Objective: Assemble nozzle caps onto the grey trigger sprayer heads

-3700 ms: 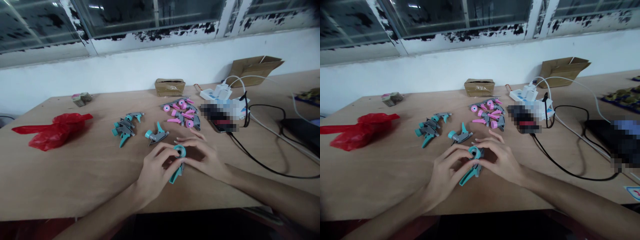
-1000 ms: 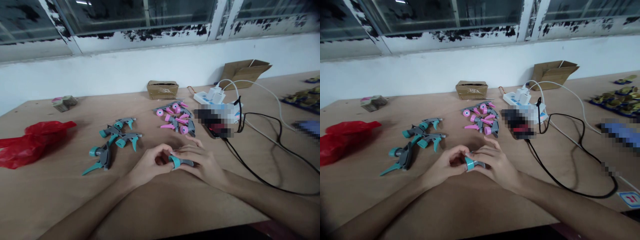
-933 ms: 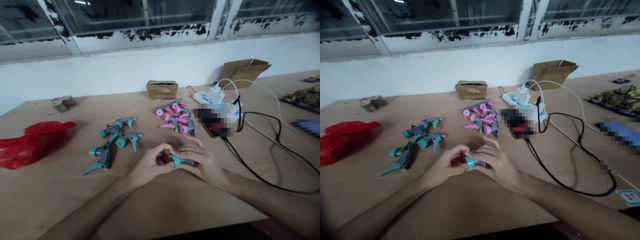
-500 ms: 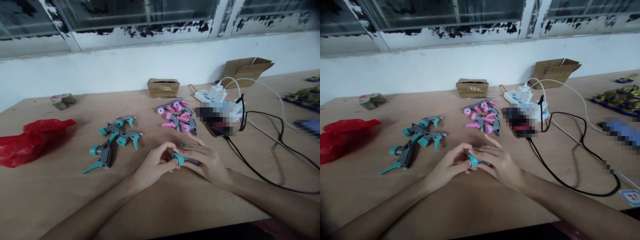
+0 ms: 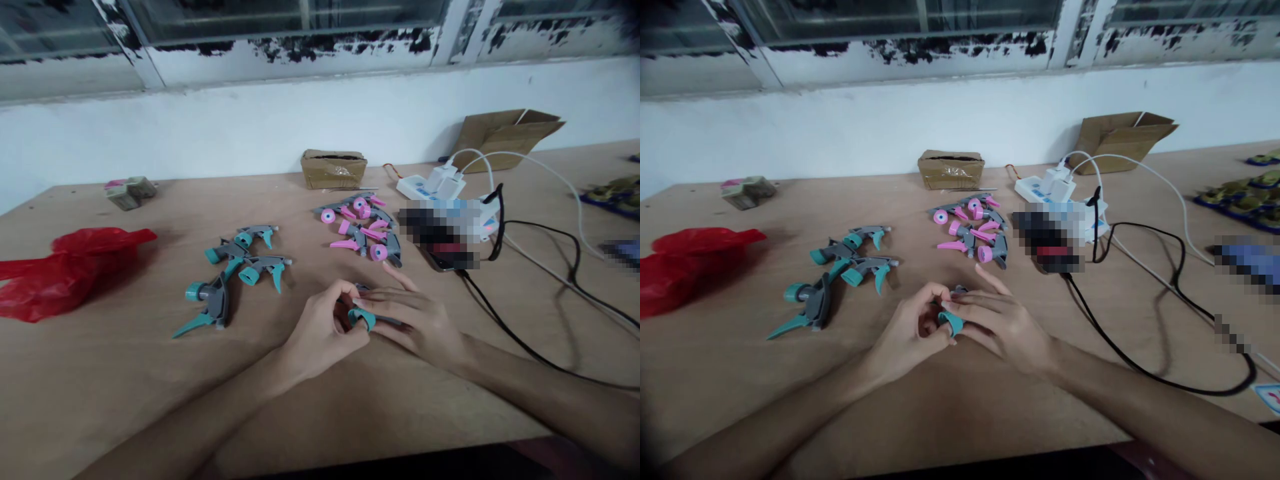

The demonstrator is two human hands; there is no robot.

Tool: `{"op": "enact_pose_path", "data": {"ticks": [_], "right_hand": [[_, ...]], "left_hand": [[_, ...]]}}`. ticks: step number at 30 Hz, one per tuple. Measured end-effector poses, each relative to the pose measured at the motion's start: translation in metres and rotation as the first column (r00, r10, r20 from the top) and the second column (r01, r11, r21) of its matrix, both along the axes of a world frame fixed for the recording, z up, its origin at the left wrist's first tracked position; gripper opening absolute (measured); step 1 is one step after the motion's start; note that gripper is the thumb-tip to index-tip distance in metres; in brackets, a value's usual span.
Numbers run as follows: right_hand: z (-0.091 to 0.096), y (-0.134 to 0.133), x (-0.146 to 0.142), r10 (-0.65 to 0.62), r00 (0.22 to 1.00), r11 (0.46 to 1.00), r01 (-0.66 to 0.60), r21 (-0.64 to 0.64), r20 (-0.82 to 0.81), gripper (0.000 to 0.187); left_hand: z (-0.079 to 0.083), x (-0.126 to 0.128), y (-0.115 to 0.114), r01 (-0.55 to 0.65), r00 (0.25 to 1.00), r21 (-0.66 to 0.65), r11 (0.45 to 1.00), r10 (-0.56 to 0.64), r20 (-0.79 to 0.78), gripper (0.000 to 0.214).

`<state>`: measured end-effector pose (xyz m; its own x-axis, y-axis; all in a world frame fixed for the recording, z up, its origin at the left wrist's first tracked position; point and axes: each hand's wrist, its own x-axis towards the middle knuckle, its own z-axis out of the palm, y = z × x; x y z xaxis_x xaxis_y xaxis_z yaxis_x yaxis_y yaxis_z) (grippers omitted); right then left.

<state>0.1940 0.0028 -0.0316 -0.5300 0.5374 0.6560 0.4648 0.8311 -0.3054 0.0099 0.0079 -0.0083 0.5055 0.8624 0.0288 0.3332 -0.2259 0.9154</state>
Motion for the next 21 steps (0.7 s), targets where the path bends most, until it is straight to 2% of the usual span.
{"op": "enact_pose_path", "data": {"ticks": [7,18,21], "right_hand": [[0.0004,0.0008,0.0006,-0.023,0.999,0.999,0.022,0.025,0.025,0.042],[0.0002,-0.0001,-0.0007,-0.070,0.996,0.995,0.066,0.071,0.055,0.032],[0.0026,0.0002,0.0007,-0.120,0.989,0.991,0.114,0.070,0.084,0.027]], "left_hand": [[-0.0006,-0.0017,-0.0001,0.016,1.000,0.025,1.000,-0.015,-0.021,0.019],[0.0021,-0.0021,-0.0017,0.026,0.993,0.016,1.000,-0.024,-0.111,0.011],[0.0019,-0.0023,-0.0034,-0.076,0.993,0.060,0.995,0.081,-0.088,0.012]]}}
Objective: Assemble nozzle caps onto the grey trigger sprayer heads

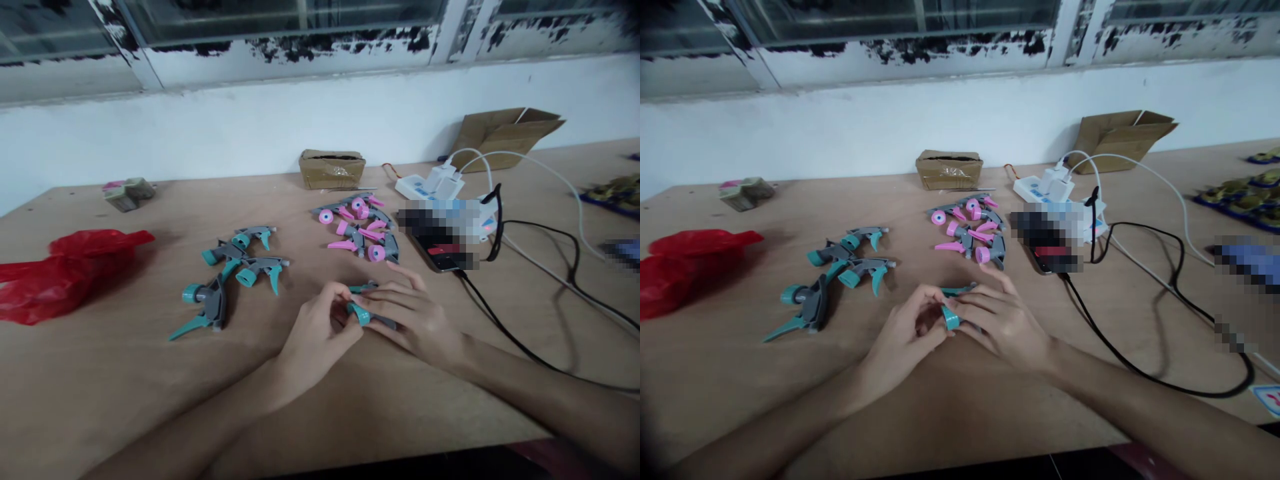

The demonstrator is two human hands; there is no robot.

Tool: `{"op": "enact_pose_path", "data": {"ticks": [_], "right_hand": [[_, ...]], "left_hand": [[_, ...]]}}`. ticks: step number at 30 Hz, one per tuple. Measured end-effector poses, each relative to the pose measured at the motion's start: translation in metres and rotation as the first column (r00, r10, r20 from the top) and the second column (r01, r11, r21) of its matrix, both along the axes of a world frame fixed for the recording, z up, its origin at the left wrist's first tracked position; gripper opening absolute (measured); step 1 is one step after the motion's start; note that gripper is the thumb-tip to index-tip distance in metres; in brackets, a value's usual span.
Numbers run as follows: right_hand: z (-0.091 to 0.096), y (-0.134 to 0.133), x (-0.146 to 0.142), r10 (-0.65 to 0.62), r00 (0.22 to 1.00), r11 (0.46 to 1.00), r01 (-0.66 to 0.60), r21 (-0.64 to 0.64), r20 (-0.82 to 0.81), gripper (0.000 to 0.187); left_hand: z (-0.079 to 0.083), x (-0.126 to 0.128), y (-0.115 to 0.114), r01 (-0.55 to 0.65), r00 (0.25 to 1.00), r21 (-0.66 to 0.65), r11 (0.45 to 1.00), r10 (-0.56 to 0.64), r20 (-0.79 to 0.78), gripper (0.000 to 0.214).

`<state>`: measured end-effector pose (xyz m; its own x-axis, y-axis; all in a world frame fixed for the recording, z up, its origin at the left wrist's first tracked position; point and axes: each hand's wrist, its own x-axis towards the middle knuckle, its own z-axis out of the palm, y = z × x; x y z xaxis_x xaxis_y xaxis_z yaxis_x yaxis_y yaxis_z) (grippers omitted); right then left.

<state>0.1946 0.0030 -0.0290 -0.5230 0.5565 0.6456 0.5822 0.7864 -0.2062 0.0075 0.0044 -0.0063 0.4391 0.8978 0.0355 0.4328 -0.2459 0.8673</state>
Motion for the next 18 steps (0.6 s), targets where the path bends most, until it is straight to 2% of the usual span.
{"op": "enact_pose_path", "data": {"ticks": [3,7,12,18], "right_hand": [[0.0017,-0.0001,0.0007,-0.055,0.998,0.998,0.054,0.020,0.020,0.025],[0.0014,-0.0013,0.0001,-0.075,0.996,0.996,0.072,0.054,0.055,0.028],[0.0006,-0.0016,-0.0015,-0.087,0.994,0.995,0.084,0.053,0.065,0.030],[0.0018,0.0026,-0.0013,-0.094,0.995,0.996,0.094,0.012,0.032,0.033]], "left_hand": [[-0.0025,0.0000,-0.0009,-0.115,0.993,0.106,0.988,0.118,-0.019,0.010],[-0.0050,-0.0004,-0.0015,-0.093,0.991,0.200,0.975,0.109,-0.074,0.005],[-0.0046,-0.0019,-0.0026,-0.108,0.979,0.246,0.963,0.145,-0.140,0.010],[-0.0023,-0.0015,-0.0008,-0.144,0.980,0.229,0.963,0.171,-0.102,0.008]]}}
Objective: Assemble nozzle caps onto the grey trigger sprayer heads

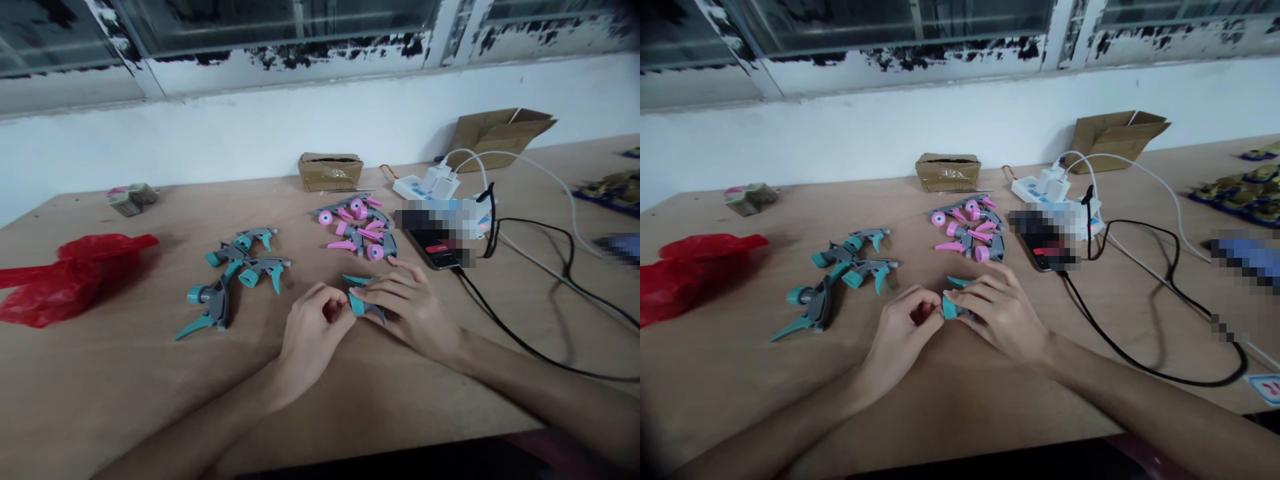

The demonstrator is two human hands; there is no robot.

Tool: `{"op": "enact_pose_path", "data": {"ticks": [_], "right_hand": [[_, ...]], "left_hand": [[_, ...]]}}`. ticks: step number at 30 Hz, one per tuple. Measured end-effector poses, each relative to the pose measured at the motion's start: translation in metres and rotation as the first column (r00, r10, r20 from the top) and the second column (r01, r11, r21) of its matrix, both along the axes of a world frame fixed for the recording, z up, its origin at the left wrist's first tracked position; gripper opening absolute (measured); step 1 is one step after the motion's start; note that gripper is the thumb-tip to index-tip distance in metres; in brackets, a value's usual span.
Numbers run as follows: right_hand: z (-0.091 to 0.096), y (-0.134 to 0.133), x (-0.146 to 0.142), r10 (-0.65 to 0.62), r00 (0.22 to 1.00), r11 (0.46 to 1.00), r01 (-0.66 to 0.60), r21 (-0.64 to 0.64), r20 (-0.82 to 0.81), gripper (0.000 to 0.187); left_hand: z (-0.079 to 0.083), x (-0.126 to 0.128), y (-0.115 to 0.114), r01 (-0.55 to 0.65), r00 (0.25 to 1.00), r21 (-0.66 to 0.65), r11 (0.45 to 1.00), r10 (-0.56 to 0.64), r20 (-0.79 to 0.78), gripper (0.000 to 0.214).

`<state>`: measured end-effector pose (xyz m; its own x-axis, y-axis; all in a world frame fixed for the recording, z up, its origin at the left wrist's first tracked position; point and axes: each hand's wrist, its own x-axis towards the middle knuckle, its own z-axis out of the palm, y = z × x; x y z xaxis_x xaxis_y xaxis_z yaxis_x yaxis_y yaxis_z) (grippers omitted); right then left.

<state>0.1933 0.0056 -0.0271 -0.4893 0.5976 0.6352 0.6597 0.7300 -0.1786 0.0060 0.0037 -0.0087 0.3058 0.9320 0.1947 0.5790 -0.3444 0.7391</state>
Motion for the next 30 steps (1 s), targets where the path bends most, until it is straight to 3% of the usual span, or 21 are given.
{"op": "enact_pose_path", "data": {"ticks": [9,14,20,25,30], "right_hand": [[-0.001,-0.001,0.005,-0.032,0.998,0.999,0.030,0.036,0.046,0.034],[0.005,-0.004,0.009,-0.124,0.992,0.990,0.125,0.069,-0.018,0.022],[0.010,-0.002,0.004,-0.089,0.958,0.989,0.054,-0.136,-0.272,0.023],[0.008,0.001,0.006,-0.169,0.919,0.959,0.070,-0.273,-0.357,0.024],[0.007,-0.004,0.003,-0.103,0.928,0.952,-0.013,-0.307,-0.359,0.024]], "left_hand": [[-0.002,0.001,0.003,-0.016,0.999,-0.020,1.000,0.017,0.032,0.010],[-0.001,-0.011,0.020,-0.153,0.963,-0.192,0.969,0.190,0.189,0.015],[0.003,-0.004,0.014,0.091,0.913,-0.344,0.935,0.060,0.405,0.019],[0.015,-0.006,0.009,0.100,0.896,-0.304,0.947,0.047,0.442,0.019],[0.019,-0.007,0.009,0.170,0.928,-0.308,0.936,-0.047,0.370,0.019]]}}
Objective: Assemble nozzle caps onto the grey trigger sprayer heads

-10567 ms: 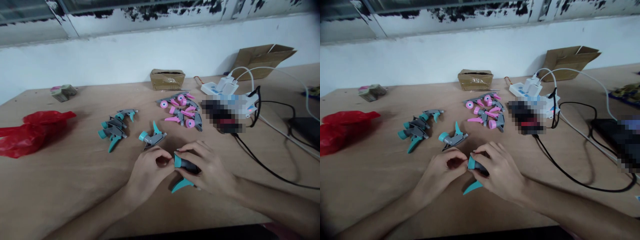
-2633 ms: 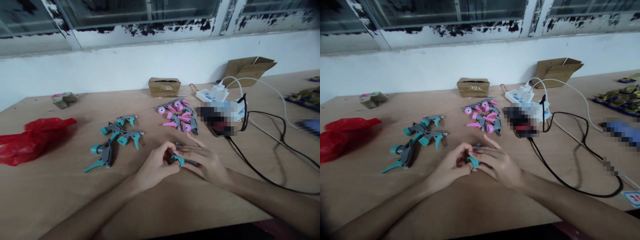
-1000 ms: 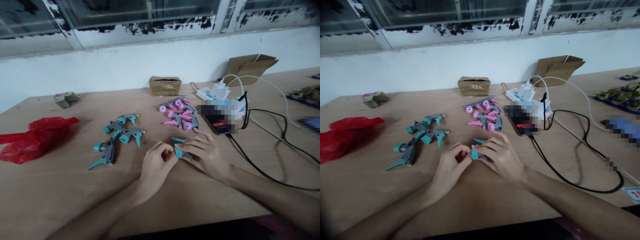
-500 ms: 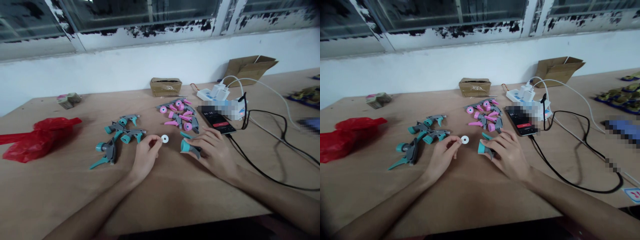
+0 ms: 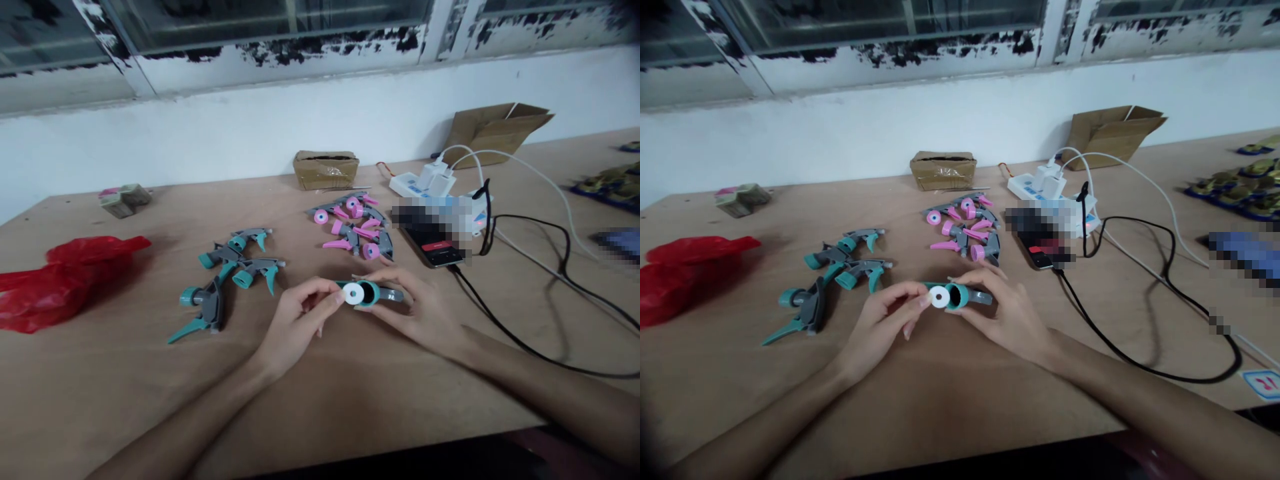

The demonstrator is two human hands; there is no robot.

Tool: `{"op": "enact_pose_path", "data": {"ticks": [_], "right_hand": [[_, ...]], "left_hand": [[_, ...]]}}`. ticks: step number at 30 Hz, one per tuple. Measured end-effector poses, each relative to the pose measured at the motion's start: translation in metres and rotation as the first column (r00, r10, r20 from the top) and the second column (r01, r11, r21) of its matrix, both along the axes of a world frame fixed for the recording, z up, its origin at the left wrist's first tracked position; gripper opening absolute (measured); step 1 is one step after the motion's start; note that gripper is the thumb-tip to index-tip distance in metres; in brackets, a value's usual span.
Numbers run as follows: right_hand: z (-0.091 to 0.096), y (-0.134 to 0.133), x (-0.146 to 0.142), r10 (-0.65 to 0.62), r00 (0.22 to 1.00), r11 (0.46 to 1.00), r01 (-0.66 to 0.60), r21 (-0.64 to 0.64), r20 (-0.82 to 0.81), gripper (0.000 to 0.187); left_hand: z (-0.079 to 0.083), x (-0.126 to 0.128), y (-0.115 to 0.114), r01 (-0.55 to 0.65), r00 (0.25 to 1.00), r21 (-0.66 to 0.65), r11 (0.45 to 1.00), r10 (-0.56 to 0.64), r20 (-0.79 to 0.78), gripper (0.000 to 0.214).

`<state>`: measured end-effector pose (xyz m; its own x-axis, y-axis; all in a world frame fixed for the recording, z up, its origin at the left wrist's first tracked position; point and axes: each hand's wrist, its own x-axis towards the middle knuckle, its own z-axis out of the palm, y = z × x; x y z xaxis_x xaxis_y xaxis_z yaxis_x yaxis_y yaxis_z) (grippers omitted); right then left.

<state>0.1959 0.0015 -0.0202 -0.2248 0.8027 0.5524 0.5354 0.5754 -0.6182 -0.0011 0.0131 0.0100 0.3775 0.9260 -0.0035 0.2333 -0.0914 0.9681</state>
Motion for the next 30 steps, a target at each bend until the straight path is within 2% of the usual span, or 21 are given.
{"op": "enact_pose_path", "data": {"ticks": [4,11,15,20,24,30], "right_hand": [[0.001,-0.004,-0.003,0.067,0.997,0.998,-0.068,0.011,0.043,0.025],[-0.001,-0.004,-0.004,0.097,0.994,0.995,-0.099,0.032,0.048,0.025],[-0.003,-0.004,-0.006,0.098,0.994,0.994,-0.100,0.040,0.044,0.025],[-0.003,-0.004,-0.007,0.096,0.995,0.993,-0.098,0.062,0.041,0.025],[-0.002,-0.004,-0.008,0.100,0.994,0.993,-0.102,0.063,0.038,0.024],[-0.005,-0.002,-0.007,0.108,0.993,0.990,-0.111,0.084,0.037,0.024]], "left_hand": [[-0.008,0.002,-0.003,0.005,0.999,0.005,1.000,-0.004,-0.054,0.020],[-0.017,0.001,-0.006,-0.035,0.989,0.164,0.986,0.058,-0.138,0.018],[-0.020,0.002,-0.008,-0.069,0.980,0.288,0.955,0.119,-0.159,0.015],[-0.020,0.004,-0.012,-0.100,0.975,0.372,0.923,0.166,-0.150,0.012],[-0.016,0.005,-0.013,-0.054,0.975,0.500,0.864,0.155,-0.162,0.002],[-0.013,0.006,-0.013,-0.005,0.962,0.566,0.824,0.158,-0.222,0.011]]}}
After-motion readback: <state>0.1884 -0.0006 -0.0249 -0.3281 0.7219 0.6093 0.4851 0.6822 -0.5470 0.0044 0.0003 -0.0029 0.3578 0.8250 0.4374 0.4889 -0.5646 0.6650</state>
